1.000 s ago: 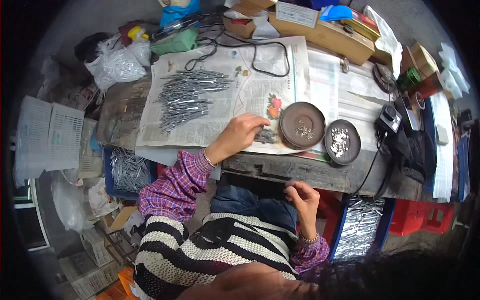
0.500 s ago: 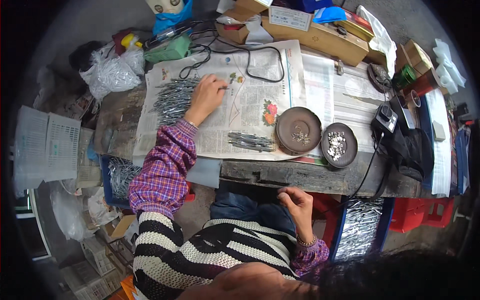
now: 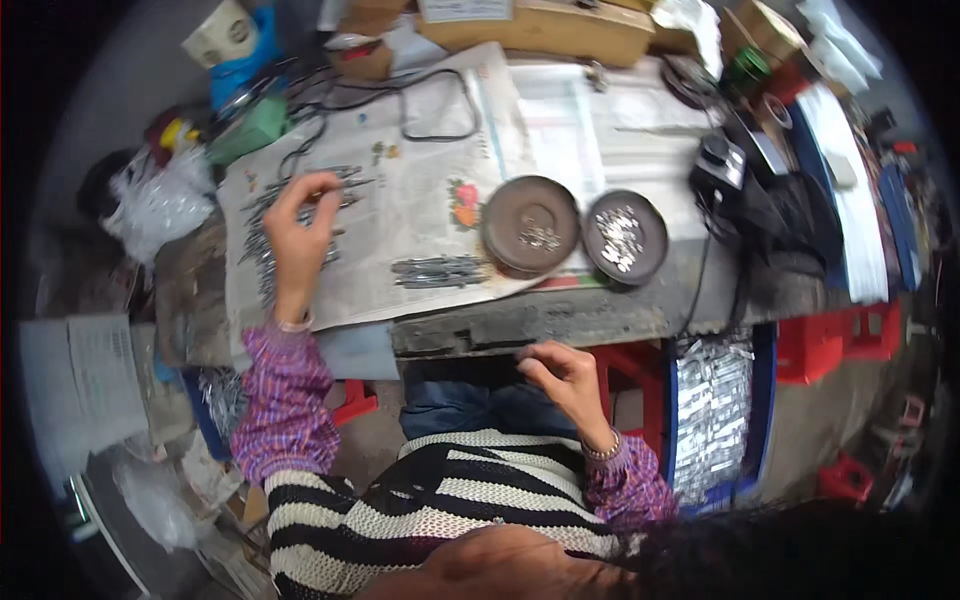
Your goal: Assembling small hardware components by placing metal washers or rings onto thin metal rods at a workbench.
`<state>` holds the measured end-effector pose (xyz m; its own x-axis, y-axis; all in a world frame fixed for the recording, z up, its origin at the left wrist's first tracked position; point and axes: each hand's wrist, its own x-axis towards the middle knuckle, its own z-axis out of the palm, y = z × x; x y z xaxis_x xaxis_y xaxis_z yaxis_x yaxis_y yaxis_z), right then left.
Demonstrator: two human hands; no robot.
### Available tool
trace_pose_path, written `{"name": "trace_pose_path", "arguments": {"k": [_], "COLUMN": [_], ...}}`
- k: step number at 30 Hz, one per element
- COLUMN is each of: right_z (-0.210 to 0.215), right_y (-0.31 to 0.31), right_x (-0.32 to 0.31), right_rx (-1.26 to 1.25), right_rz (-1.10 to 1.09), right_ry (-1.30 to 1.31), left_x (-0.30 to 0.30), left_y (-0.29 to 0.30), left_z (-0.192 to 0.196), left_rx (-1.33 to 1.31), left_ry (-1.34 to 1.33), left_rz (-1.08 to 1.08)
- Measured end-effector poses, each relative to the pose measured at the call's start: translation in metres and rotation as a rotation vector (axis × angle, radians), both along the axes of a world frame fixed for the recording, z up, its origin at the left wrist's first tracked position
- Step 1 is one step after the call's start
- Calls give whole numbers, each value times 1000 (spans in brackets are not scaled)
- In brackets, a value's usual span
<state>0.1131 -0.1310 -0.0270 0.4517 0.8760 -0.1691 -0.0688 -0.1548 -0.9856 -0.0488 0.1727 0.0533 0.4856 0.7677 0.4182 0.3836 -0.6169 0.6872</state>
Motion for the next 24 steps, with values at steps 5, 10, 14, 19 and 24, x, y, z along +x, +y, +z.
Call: {"name": "trace_pose_path", "arguments": {"k": [5, 10, 14, 19, 24], "right_z": [19, 11, 0, -6, -12], "right_y": [10, 5, -11, -17, -18], "right_x": [-3, -2, 3, 7, 7], "right_rx": [190, 320, 211, 156, 137], "right_rz": [-68, -113, -28, -99, -109], "right_ry": [-111, -242, 179, 740, 791], "left_x": [22, 67, 84, 94, 98], "left_y": [-76, -136, -135, -102, -106], "left_z": [15, 1, -11, -38, -43], "left_rx": [-470, -476, -306, 163, 305], "left_ry": [-127, -4, 14, 307, 375], "left_rz": [-545, -901, -835, -634, -594]}}
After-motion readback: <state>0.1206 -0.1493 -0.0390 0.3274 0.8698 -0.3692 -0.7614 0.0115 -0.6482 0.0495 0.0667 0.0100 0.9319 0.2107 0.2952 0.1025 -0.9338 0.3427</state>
